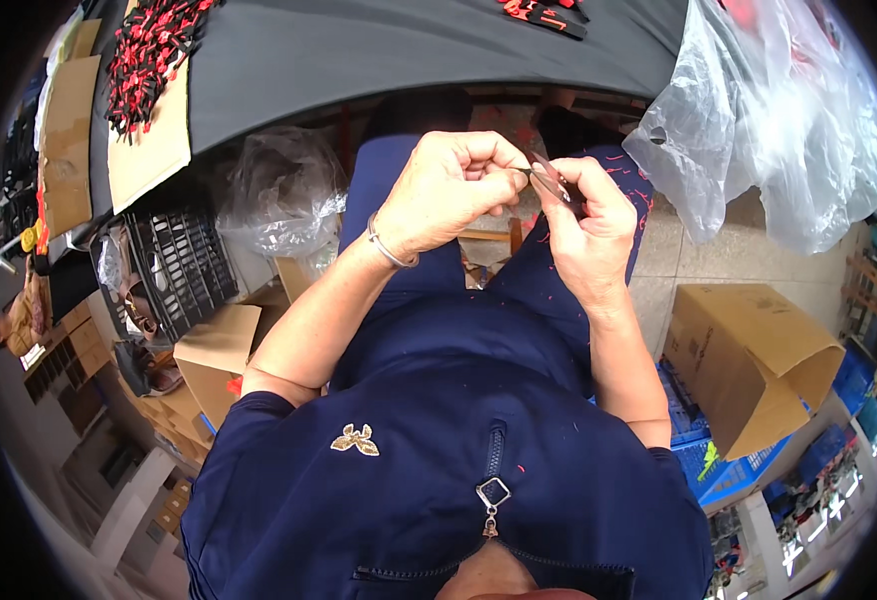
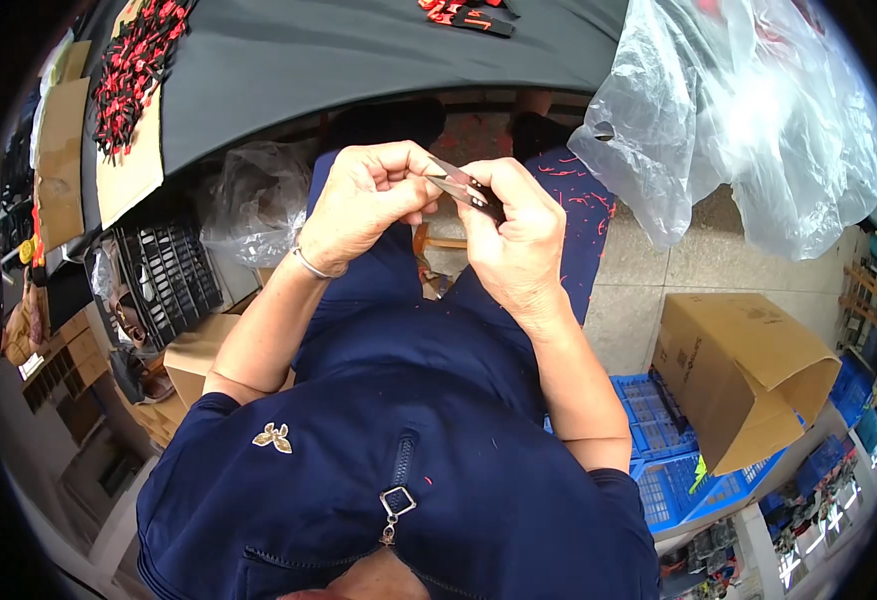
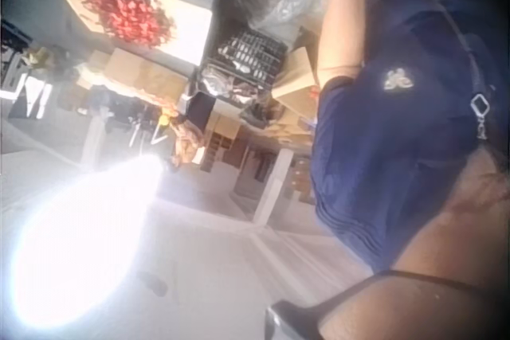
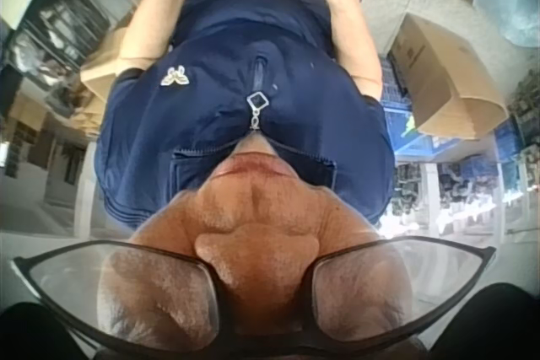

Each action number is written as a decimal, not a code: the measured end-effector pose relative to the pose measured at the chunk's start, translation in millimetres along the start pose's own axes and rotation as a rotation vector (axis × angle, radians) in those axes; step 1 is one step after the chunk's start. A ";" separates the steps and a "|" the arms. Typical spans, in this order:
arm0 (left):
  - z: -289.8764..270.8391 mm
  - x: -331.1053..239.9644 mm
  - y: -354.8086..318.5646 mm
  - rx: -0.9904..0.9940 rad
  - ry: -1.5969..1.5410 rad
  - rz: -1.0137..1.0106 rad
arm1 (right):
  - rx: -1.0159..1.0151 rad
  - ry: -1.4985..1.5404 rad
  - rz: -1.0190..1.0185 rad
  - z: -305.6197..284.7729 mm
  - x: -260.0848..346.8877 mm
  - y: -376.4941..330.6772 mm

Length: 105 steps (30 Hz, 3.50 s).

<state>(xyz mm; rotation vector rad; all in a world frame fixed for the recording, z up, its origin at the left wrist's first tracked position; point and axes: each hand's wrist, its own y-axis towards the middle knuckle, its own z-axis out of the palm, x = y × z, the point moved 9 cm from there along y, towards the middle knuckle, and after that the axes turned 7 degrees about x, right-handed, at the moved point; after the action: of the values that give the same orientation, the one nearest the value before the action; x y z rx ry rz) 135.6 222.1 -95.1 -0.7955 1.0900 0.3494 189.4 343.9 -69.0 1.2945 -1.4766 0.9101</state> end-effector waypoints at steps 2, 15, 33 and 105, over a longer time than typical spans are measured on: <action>-3.9 5.7 -1.6 -0.011 -0.003 -0.034 | -0.004 -0.063 0.041 0.9 -1.3 4.9; -213.3 -102.9 -62.4 -0.275 -0.260 0.685 | -0.256 0.481 0.244 -32.1 -39.9 7.9; -90.7 -151.5 98.1 -0.598 1.435 0.508 | -0.305 0.459 0.334 -39.5 -50.5 5.5; 20.3 -3.3 9.2 -0.006 -0.288 -0.006 | -0.112 0.402 0.048 -44.4 1.8 -15.3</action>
<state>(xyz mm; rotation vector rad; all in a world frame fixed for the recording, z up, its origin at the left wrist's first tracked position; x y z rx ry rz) 141.7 243.4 -91.2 -0.7283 0.8170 0.4477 212.1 382.7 -55.4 0.9320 -1.2261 1.0345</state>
